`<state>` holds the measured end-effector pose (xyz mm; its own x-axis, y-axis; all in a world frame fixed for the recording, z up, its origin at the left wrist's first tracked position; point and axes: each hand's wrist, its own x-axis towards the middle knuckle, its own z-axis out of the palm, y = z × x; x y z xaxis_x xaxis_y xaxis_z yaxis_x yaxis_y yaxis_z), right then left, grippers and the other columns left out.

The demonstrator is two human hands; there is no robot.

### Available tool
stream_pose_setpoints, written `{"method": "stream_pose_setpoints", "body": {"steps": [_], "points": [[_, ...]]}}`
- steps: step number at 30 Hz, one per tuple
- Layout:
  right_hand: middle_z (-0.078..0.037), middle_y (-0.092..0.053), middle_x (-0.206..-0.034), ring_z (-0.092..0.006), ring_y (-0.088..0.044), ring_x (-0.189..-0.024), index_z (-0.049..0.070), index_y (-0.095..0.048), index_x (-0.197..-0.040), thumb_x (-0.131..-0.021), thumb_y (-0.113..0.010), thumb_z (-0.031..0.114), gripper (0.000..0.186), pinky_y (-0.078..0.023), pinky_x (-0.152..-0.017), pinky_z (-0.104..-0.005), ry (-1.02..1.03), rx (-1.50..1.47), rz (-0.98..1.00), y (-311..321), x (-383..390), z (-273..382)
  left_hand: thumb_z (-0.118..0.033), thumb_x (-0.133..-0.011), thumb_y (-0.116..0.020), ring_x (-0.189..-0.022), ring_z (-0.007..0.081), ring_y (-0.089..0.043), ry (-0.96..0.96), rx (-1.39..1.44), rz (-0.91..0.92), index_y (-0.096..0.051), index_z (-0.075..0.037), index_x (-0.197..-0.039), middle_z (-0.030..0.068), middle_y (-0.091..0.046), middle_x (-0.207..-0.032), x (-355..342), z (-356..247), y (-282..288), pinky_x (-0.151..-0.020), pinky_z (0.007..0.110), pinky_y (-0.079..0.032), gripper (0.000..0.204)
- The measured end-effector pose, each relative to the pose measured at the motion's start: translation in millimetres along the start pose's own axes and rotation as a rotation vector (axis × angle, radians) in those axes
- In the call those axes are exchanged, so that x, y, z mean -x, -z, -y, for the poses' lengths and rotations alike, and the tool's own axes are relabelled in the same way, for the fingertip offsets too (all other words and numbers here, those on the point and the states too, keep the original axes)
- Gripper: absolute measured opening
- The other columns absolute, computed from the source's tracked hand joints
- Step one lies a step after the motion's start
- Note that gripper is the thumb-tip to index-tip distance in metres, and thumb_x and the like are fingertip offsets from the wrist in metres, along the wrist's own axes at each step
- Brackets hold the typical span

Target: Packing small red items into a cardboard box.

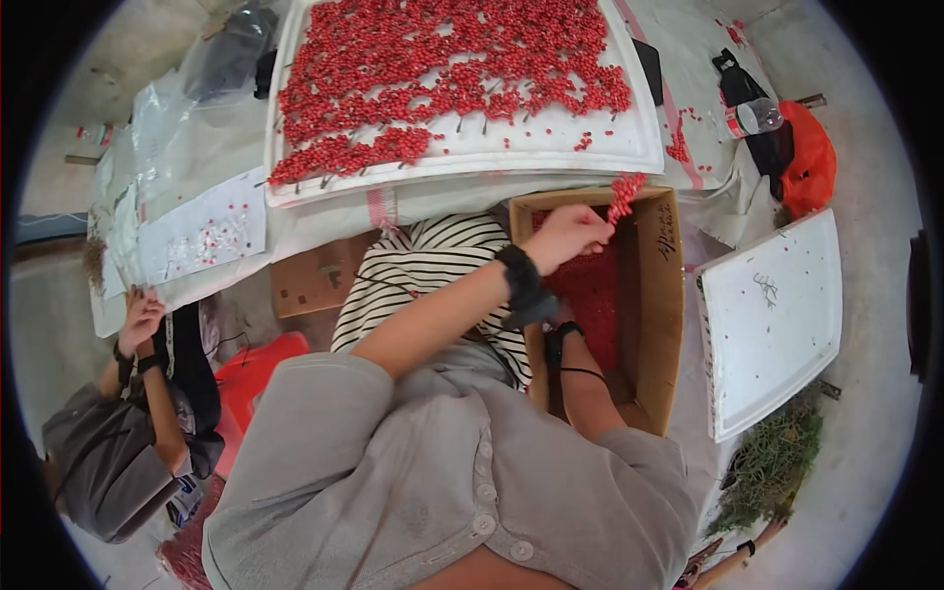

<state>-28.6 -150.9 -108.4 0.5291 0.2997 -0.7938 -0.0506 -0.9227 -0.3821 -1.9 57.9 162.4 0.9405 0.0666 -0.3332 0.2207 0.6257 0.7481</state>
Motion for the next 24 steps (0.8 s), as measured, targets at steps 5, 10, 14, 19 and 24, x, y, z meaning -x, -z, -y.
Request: {"method": "stream_pose_setpoints", "body": {"steps": [5, 10, 14, 19, 24], "points": [[-0.015, -0.05, -0.083, -0.0229, -0.049, -0.08, -0.002, -0.031, -0.101, -0.072, -0.041, 0.027, 0.042, -0.039, -0.064, -0.0298, -0.101, 0.236, -0.144, 10, 18, 34, -0.016, -0.065, -0.058, -0.056, 0.0115, -0.051, -0.411, -1.063, -0.352, -0.053, -0.002, -0.067, 0.0062, -0.054, -0.059, 59, -97, 62, -0.05, 0.023, -0.039, 0.016], [-0.009, -0.048, -0.082, -0.0178, -0.047, -0.076, -0.003, -0.029, -0.099, -0.071, -0.039, 0.019, 0.037, -0.037, -0.064, -0.0245, -0.05, 0.181, -0.108, -7, -13, -3, -0.017, -0.062, -0.057, -0.054, 0.0218, -0.05, -0.441, -1.366, -0.63, -0.05, -0.002, -0.063, 0.0097, -0.052, -0.058, 80, -122, 105, -0.048, 0.03, -0.038, 0.016], [-0.005, -0.047, -0.078, -0.0136, -0.045, -0.072, -0.003, -0.029, -0.098, -0.07, -0.041, 0.015, 0.036, -0.037, -0.063, -0.0209, -0.042, 0.13, -0.113, -23, -42, -46, -0.02, -0.061, -0.056, -0.055, 0.0252, -0.049, -0.342, -1.427, -0.797, -0.048, -0.003, -0.06, 0.01, -0.051, -0.057, 78, -115, 109, -0.048, 0.033, -0.038, 0.019], [-0.004, -0.047, -0.076, -0.0117, -0.045, -0.069, -0.003, -0.029, -0.098, -0.068, -0.044, 0.016, 0.039, -0.037, -0.059, -0.0199, -0.033, 0.044, -0.06, -19, -28, -44, -0.024, -0.062, -0.056, -0.057, 0.0262, -0.049, -0.325, -1.47, -0.86, -0.047, -0.003, -0.061, 0.0104, -0.05, -0.056, 74, -111, 103, -0.048, 0.035, -0.037, 0.022], [-0.006, -0.048, -0.075, -0.014, -0.048, -0.06, -0.001, -0.028, -0.101, -0.069, -0.045, 0.023, 0.043, -0.04, -0.047, -0.0252, -0.145, 0.164, -0.009, 3, 13, -6, -0.028, -0.063, -0.055, -0.057, 0.0266, -0.049, -0.373, -1.421, -0.85, -0.048, -0.004, -0.062, 0.0112, -0.05, -0.056, 80, -115, 107, -0.048, 0.035, -0.037, 0.025]]}}
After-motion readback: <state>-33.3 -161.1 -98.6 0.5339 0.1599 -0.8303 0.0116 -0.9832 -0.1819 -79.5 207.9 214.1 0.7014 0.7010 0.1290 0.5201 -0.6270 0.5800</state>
